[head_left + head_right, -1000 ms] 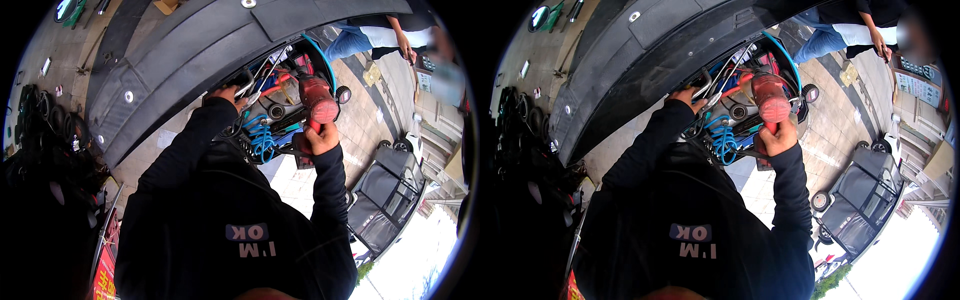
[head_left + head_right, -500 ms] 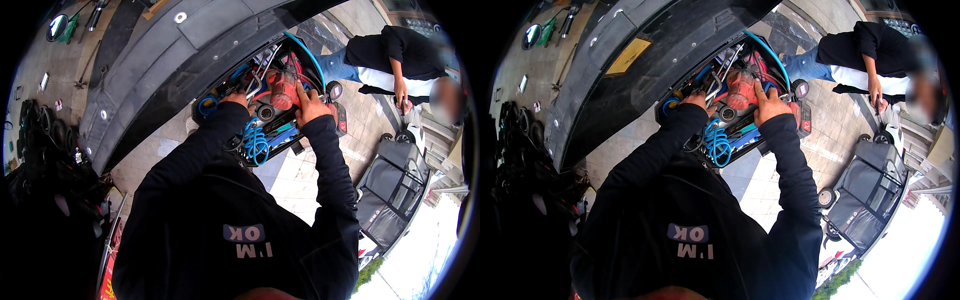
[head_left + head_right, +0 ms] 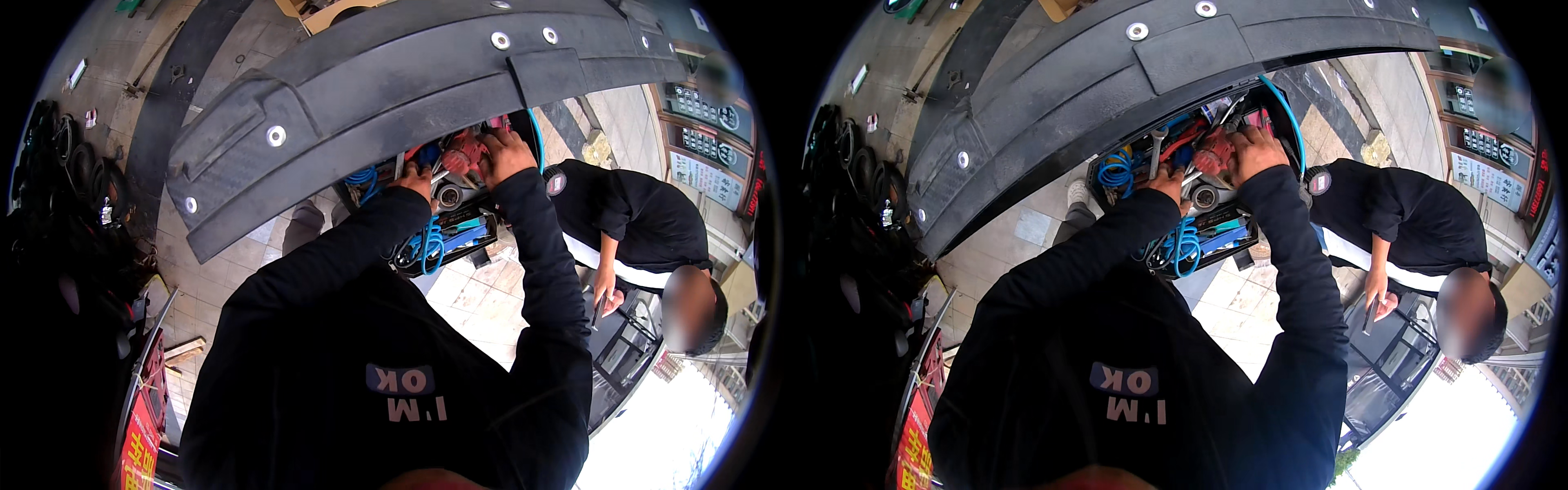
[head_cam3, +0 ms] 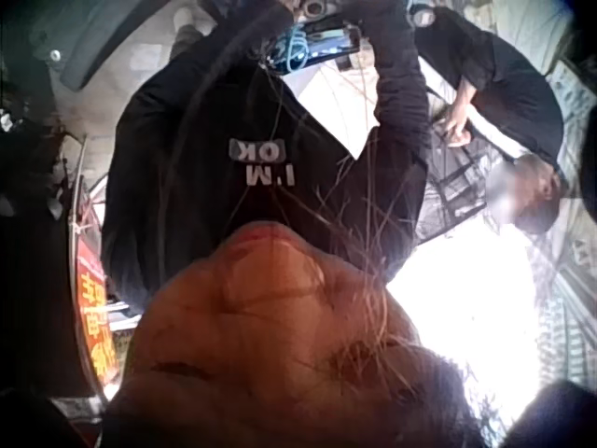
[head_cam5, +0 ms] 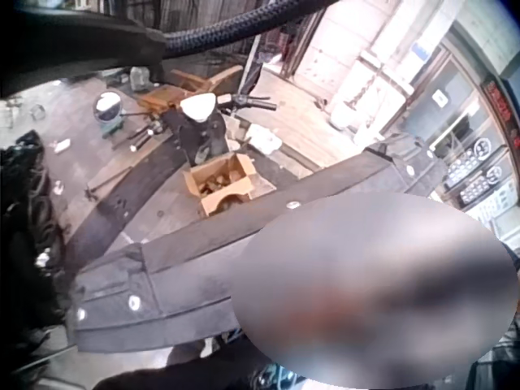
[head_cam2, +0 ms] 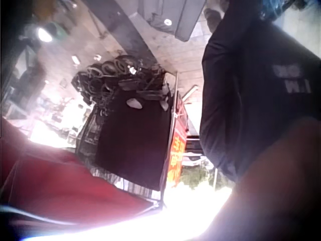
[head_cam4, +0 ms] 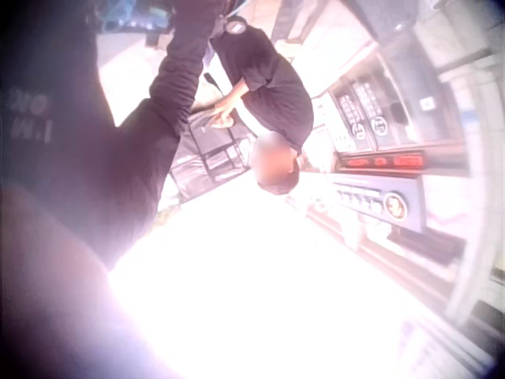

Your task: The person kneels to work on a bicycle wheel using a power tool, then stands to organize tools in a storage compartment on a scooter. They handle various wrenches and a metal part, placing them into the compartment.

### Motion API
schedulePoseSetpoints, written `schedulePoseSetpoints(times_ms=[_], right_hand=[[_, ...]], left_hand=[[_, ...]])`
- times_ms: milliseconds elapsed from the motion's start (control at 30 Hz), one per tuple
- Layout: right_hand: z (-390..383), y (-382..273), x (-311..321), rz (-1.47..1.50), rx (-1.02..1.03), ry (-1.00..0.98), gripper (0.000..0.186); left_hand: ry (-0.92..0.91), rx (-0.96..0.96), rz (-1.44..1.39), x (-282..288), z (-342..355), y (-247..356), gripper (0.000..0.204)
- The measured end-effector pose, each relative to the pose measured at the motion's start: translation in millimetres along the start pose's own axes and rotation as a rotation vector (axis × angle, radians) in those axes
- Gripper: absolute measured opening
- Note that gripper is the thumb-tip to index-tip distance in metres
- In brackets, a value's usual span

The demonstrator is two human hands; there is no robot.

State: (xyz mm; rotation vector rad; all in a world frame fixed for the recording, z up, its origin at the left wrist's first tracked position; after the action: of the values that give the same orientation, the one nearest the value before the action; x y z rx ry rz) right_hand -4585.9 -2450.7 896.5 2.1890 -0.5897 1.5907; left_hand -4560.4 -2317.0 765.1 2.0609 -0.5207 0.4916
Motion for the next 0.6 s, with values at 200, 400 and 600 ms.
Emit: schedulePoseSetpoints(times_ms=[200,400,600], right_hand=[[90.2,-38.5,-131.6,-0.197,0.104,-0.414,0.043],[112.0,-69.9,-173.9,-0.258,0.121,-0.606,0.049],[99.1,-81.5,-185.5,-0.234,0.286,-0.704,0.038]], left_hand=[[0.04,-0.001,0.151,-21.6,6.9,7.2,0.079],[0.048,0.08,0.18,-16.7,7.9,1.5,0.077],[0.075,-0.027,-0.108,-5.9,-0.3,-4.9,0.071]])
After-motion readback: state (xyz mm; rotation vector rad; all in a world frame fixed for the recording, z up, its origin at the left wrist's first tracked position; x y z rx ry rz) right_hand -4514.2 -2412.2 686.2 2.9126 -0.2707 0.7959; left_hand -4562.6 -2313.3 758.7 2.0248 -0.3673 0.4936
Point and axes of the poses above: each hand's wrist, its own z-axis towards the middle knuckle, its own x-axis out of the back of the hand, y = z × x, the point moved 10 cm from there along z, towards the middle knuckle, and after that the axes turned 4 degrees about -x, right-handed, at the moved point
